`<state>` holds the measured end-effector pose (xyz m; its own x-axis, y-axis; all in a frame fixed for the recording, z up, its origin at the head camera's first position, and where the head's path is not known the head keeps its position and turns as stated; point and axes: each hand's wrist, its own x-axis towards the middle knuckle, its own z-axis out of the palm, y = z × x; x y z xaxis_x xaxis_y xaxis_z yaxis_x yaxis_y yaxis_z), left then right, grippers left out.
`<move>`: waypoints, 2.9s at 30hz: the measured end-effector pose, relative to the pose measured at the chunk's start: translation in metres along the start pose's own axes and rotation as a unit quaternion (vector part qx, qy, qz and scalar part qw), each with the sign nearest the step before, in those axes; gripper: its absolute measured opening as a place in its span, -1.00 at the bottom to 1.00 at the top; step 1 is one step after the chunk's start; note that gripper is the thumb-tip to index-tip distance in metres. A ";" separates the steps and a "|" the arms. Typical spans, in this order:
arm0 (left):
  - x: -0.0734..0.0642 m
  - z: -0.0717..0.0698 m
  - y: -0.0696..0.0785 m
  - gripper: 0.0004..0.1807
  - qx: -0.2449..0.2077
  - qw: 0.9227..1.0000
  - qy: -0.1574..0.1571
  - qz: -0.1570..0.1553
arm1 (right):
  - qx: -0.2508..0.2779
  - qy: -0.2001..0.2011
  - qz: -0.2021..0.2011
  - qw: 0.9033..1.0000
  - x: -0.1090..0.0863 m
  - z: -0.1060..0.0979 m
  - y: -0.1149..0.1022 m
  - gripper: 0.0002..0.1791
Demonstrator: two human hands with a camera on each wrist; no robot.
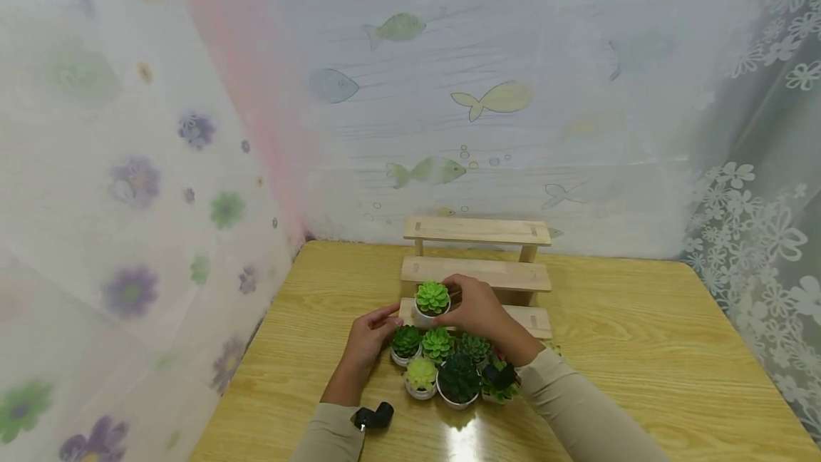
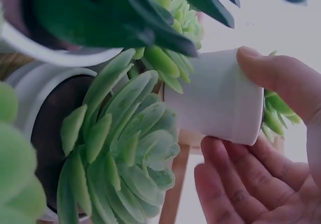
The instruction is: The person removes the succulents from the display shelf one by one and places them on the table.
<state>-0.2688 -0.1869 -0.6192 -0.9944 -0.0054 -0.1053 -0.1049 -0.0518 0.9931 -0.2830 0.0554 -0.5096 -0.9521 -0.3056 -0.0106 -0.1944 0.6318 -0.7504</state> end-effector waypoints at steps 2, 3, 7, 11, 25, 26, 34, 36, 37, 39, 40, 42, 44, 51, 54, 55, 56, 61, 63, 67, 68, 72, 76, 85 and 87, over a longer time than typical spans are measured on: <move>0.000 0.000 0.001 -0.55 0.004 1.000 0.000 0.000 | 0.007 -0.004 0.003 1.000 0.000 -0.001 0.000 -0.21; 0.000 0.000 0.001 -0.55 0.003 1.000 0.000 -0.002 | 0.011 -0.008 0.005 1.000 0.000 -0.002 0.001 -0.20; 0.000 0.000 0.002 -0.55 -0.001 1.000 -0.001 -0.002 | 0.016 -0.020 0.008 1.000 -0.001 -0.006 0.001 -0.14; 0.000 0.000 0.001 -0.55 -0.007 1.000 -0.002 0.003 | 0.013 -0.020 0.006 1.000 -0.004 -0.010 0.003 -0.13; 0.003 -0.002 -0.003 -0.54 -0.009 1.000 -0.007 0.015 | 0.010 0.019 0.012 1.000 -0.021 -0.026 0.012 -0.14; 0.003 -0.002 -0.003 -0.54 -0.009 1.000 -0.007 0.016 | 0.010 0.022 0.009 1.000 -0.023 -0.028 0.013 -0.15; 0.003 -0.001 -0.001 -0.55 -0.009 1.000 -0.008 0.013 | 0.013 0.043 0.003 0.999 -0.041 -0.039 0.020 -0.10; 0.003 -0.001 0.000 -0.55 -0.008 1.000 -0.008 0.010 | 0.008 0.051 0.007 0.999 -0.047 -0.042 0.022 -0.11; 0.003 0.000 0.000 -0.55 -0.008 1.000 -0.008 0.008 | 0.005 0.056 0.008 0.998 -0.049 -0.043 0.022 -0.10; 0.003 0.000 0.000 -0.55 -0.005 1.000 -0.008 0.008 | -0.003 0.063 0.007 0.998 -0.055 -0.045 0.023 -0.10; 0.003 0.001 0.000 -0.55 -0.004 1.000 -0.007 0.008 | -0.006 0.067 0.011 0.998 -0.057 -0.046 0.024 -0.10; 0.003 0.000 0.000 -0.55 -0.002 1.000 -0.008 0.008 | -0.012 0.074 0.017 0.997 -0.062 -0.047 0.025 -0.09; 0.003 0.000 0.000 -0.54 0.000 1.000 -0.010 0.011 | -0.013 0.079 0.020 0.997 -0.067 -0.049 0.026 -0.07; 0.002 -0.002 -0.003 -0.51 0.007 1.000 -0.012 0.014 | -0.005 0.089 0.031 0.996 -0.086 -0.056 0.026 -0.07; 0.001 -0.002 -0.002 -0.51 0.009 1.000 -0.014 0.016 | -0.016 0.097 0.027 0.995 -0.092 -0.059 0.028 -0.07; 0.001 -0.002 -0.002 -0.52 0.005 1.000 -0.013 0.014 | -0.018 0.100 0.025 0.995 -0.095 -0.060 0.028 -0.06; 0.001 -0.002 -0.001 -0.52 0.006 1.000 -0.013 0.017 | -0.019 0.101 0.023 0.994 -0.097 -0.061 0.029 -0.06; 0.001 -0.002 0.001 -0.54 0.001 1.000 -0.006 0.015 | -0.016 0.107 0.020 0.994 -0.110 -0.066 0.031 -0.05; 0.001 -0.002 0.002 -0.54 0.000 1.000 -0.003 0.012 | -0.017 0.108 0.021 0.994 -0.115 -0.068 0.031 -0.04; 0.000 -0.002 0.004 -0.54 0.002 1.000 -0.005 0.012 | -0.030 0.116 0.024 0.992 -0.127 -0.073 0.031 -0.05; 0.000 -0.002 0.004 -0.53 0.002 1.000 -0.006 0.010 | -0.035 0.119 0.024 0.992 -0.130 -0.074 0.031 -0.06; 0.001 -0.002 0.003 -0.53 -0.005 1.000 -0.004 0.000 | -0.045 0.121 0.026 0.991 -0.141 -0.078 0.031 -0.08; 0.001 -0.001 0.004 -0.53 -0.008 1.000 -0.001 0.002 | -0.044 0.116 0.046 0.991 -0.151 -0.081 0.035 -0.06; 0.002 0.001 0.003 -0.53 -0.006 1.000 0.000 0.018 | -0.034 0.110 0.067 0.991 -0.170 -0.081 0.042 -0.09; 0.002 0.001 0.002 -0.53 -0.006 1.000 -0.001 0.017 | -0.031 0.111 0.074 0.991 -0.174 -0.081 0.043 -0.10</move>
<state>-0.2712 -0.1863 -0.6176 -0.9974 -0.0062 -0.0714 -0.0709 -0.0628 0.9955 -0.1444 0.1937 -0.4870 -0.9983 -0.0469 0.0334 -0.0568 0.7031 -0.7088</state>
